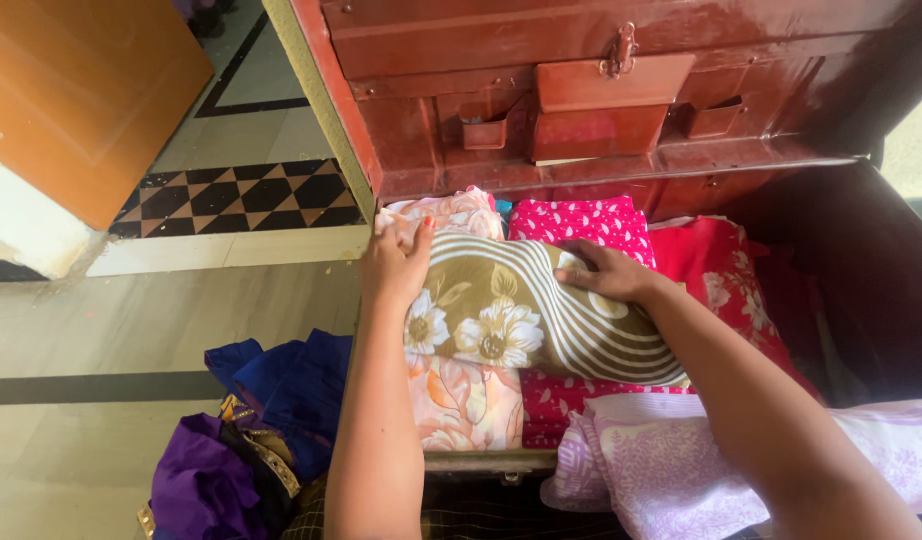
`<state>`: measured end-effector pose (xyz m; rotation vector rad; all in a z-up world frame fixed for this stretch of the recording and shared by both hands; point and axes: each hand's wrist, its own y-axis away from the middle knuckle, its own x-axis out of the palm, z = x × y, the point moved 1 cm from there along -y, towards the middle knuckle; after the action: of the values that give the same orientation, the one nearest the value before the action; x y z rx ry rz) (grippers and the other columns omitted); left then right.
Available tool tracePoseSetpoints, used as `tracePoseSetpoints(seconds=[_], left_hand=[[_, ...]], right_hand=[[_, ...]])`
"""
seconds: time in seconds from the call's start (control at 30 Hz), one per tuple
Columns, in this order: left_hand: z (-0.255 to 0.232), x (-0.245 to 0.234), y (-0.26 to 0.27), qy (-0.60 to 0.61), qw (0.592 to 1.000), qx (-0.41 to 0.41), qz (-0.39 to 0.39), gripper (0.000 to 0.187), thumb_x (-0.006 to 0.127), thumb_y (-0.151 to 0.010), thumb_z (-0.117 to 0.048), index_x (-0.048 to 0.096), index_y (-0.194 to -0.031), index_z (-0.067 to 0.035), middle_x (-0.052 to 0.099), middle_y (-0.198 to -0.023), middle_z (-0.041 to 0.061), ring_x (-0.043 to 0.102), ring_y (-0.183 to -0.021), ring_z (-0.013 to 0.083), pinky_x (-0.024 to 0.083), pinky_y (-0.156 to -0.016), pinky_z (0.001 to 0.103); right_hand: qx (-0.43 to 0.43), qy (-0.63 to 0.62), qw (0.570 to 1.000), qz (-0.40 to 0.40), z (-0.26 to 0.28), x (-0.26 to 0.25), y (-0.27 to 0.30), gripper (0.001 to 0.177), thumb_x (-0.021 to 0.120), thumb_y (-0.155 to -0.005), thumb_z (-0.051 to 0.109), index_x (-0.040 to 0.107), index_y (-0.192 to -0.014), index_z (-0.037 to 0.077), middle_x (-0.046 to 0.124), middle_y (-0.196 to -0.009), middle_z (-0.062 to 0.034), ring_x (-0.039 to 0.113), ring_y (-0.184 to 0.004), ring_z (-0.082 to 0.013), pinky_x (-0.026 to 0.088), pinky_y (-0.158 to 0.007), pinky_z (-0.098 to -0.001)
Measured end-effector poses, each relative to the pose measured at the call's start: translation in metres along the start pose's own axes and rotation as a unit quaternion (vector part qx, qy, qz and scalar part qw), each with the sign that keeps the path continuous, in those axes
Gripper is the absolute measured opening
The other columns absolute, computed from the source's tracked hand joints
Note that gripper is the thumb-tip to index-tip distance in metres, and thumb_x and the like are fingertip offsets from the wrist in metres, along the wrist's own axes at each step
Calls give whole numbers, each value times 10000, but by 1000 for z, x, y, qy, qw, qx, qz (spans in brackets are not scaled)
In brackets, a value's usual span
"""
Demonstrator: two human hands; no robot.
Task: The person organizes clothes inside a metal trunk, folding and rearranging items one at a time.
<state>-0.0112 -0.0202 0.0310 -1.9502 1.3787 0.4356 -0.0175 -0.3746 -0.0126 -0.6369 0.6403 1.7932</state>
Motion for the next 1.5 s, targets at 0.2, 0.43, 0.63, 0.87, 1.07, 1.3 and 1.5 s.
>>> tracePoseSetpoints(seconds=[0.2,0.43,0.63,0.87,1.07,1.3,1.5], left_hand=[[-1,13,4,31,979,-58,192,918,596,-807,-814,668,-1282,-31,670,-1259,252,627,-1231,377,486,-1014,409],[-25,9,23,194,917,-124,327,576,853,-723,-446,775,-1105,-22,786,-1047,98,703,-976,225,532,-836,338],[-25,11,29,201,939,-15,280,471,861,-746,-173,644,-1142,-38,744,-1051,51,694,-956,129,536,-833,277],[-46,6,41,321,856,108,391,256,580,-881,59,759,-1048,-16,749,-973,47,644,-916,99,524,-824,248],[-74,-26,58,462,687,200,524,225,476,-861,147,590,-787,-32,730,-793,73,728,-809,140,567,-751,269],[-76,-31,69,383,628,120,667,353,355,-651,131,641,-833,31,673,-703,108,679,-624,169,510,-537,292],[-20,-6,36,644,693,27,322,172,504,-894,53,626,-1003,-1,689,-870,167,684,-842,226,547,-778,347]], right_hand=[[0,111,991,73,-24,14,-20,1252,642,-643,866,273,-1614,167,52,-1726,-157,-24,-1597,-340,97,-1238,-577],[45,97,982,153,34,2,13,1344,775,-490,799,344,-1577,138,504,-1515,-195,493,-1404,-371,399,-1171,-452],[16,107,982,152,54,-3,29,1377,871,-473,721,311,-1567,99,547,-1484,-208,553,-1358,-364,453,-1140,-434],[-18,66,980,186,79,-3,40,1467,944,-502,524,55,-1646,291,489,-1513,-198,600,-1308,-343,445,-1126,-448],[-63,145,967,199,99,-4,51,1518,983,-460,466,30,-1630,298,502,-1506,-161,634,-1264,-310,455,-1130,-412],[-133,46,951,276,116,0,68,1016,956,-518,403,556,-1413,135,775,-1214,-116,743,-1133,-253,560,-1025,-396],[-23,94,982,161,120,-23,81,628,893,-671,299,709,-1250,143,812,-1061,-69,783,-949,-226,552,-971,-351]])
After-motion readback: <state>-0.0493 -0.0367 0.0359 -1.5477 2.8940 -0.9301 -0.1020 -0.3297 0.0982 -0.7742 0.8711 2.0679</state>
